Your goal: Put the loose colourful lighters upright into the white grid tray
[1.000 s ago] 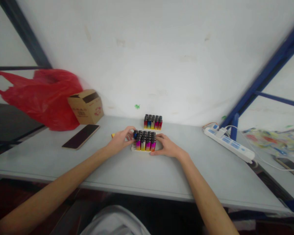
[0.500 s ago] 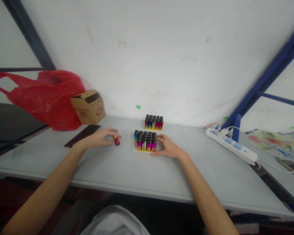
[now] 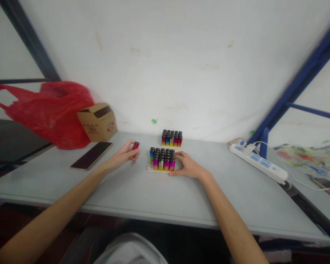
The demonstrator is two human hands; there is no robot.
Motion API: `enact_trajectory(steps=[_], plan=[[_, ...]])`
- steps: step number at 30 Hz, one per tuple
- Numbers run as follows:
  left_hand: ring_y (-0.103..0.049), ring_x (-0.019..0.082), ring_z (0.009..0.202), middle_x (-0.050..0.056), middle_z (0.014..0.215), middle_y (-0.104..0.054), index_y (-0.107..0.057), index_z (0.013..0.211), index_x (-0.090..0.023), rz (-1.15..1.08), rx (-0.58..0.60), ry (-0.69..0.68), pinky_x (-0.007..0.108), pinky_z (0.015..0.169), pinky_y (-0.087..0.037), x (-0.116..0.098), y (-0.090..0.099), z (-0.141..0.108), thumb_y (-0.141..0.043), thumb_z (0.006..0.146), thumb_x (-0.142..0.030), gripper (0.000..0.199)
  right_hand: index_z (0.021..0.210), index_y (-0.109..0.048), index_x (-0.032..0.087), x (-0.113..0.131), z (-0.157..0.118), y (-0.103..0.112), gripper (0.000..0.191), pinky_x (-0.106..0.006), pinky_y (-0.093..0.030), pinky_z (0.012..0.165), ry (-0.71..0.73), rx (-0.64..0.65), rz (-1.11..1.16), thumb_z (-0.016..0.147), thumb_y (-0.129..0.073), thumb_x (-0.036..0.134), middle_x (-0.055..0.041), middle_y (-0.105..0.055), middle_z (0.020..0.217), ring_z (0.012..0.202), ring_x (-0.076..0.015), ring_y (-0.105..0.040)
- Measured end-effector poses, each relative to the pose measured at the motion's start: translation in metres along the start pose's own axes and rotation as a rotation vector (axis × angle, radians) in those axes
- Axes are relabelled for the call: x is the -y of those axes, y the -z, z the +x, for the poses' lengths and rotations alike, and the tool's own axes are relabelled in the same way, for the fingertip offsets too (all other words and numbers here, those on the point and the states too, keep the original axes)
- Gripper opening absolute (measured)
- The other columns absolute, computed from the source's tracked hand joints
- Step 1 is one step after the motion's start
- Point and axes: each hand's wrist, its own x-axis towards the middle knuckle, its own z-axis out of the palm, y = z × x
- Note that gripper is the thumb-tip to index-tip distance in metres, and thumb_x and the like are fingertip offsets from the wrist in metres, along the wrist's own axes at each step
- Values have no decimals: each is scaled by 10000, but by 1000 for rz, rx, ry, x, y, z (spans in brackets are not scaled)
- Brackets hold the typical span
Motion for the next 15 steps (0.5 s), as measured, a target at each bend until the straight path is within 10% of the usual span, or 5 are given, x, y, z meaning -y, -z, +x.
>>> enact_trajectory(steps=[7, 15], plan=[[-277, 95, 449, -62, 558, -331, -463, 785, -207, -446, 141, 289, 194, 425, -254, -1, -15, 6, -464, 916, -568, 384, 1376, -613, 178, 1, 0, 1, 823, -504, -377, 1211, -6, 12, -18, 738, -805, 662, -151, -521, 1414, 1330, -337, -508], [-116, 95, 446, -71, 544, -174, -353, 602, -228, -435, 143, 240, 211, 420, -142, 2, -12, 5, -388, 850, -435, 324, 1359, -630, 205, 1, -1, 1, 785, -524, -373, 1213, -6, 11, -3, 741, -807, 656, -136, -522, 1418, 1332, -340, -510]])
